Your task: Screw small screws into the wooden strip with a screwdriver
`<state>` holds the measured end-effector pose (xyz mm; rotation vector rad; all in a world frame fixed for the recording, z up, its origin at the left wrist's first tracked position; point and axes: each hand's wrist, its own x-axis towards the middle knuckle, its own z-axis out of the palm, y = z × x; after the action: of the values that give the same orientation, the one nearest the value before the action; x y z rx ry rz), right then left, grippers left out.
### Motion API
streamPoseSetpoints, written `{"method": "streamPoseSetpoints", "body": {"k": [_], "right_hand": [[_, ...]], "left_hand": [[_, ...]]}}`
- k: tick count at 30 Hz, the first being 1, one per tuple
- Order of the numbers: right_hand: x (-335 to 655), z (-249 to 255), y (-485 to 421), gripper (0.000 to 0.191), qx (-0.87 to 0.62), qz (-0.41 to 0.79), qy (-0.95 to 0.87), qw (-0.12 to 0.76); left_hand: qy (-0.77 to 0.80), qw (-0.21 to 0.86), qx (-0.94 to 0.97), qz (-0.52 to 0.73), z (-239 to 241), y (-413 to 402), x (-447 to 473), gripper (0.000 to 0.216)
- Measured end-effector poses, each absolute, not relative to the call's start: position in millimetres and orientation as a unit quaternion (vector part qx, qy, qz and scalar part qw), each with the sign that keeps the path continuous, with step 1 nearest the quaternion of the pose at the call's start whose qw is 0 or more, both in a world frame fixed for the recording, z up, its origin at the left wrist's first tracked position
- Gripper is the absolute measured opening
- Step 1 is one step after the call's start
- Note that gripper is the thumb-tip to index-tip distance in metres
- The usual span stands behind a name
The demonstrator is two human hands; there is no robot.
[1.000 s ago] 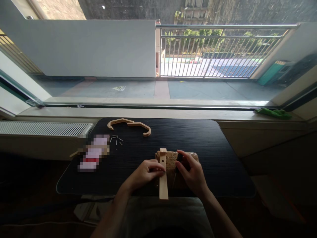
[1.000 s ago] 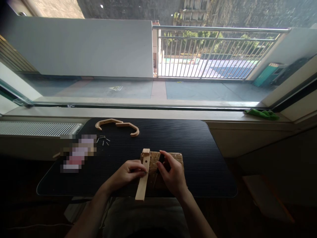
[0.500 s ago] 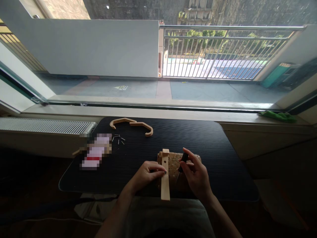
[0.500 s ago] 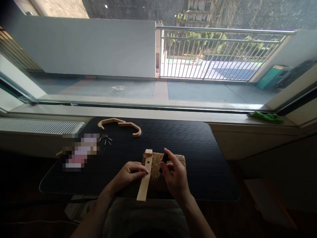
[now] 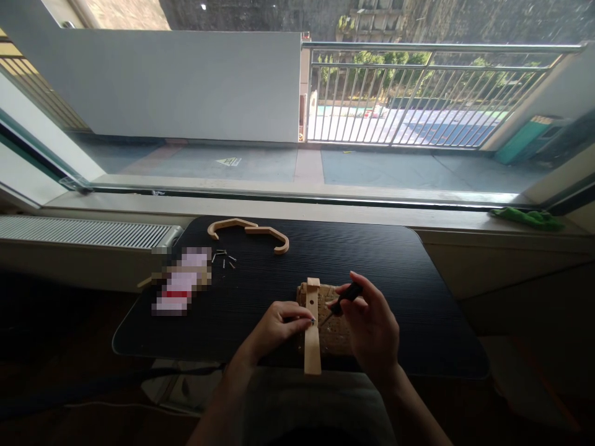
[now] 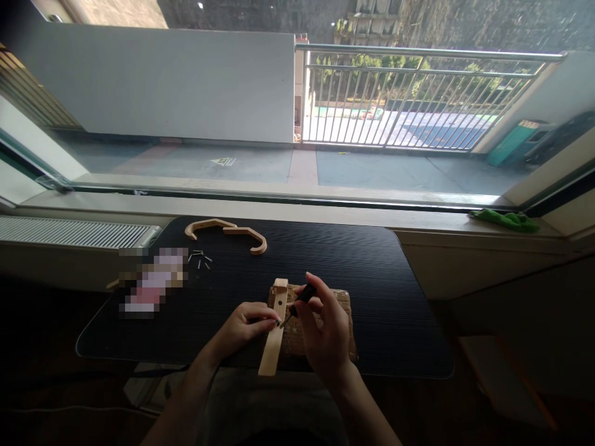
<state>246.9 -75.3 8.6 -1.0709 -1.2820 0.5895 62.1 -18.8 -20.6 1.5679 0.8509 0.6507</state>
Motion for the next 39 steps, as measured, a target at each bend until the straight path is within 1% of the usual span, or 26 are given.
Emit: {"method": "streamPoseSetpoints", "body": {"k": [8,18,25,29,36,39], "right_hand": [[239,15,-69,0.042,-0.450,0.230,-0.580,0.639],[239,15,-69,0.038,-0.457,0.193,-0.612,0.616],[243,22,-69,0.042,-0.468,0.141,-0.675,0.553],[243,33,-67,0.052,-0.421,0.107,-0.738,0.517],[247,41,-66,0.054,-0.400,0.119,-0.777,0.470],[249,43,-69,0.052,-0.399,0.135,-0.780,0.462]], "left_hand": [[0.377,0.577,0.671,0.274,-19,-19,62,0.018],[0.375,0.573,0.673,0.280,-20,-19,62,0.018],[0.366,0.586,0.662,0.289,-23,-19,62,0.017],[0.358,0.594,0.662,0.284,-20,-19,62,0.018],[0.361,0.588,0.665,0.286,-15,-20,62,0.016],[0.401,0.561,0.633,0.352,-16,-21,59,0.018]]}}
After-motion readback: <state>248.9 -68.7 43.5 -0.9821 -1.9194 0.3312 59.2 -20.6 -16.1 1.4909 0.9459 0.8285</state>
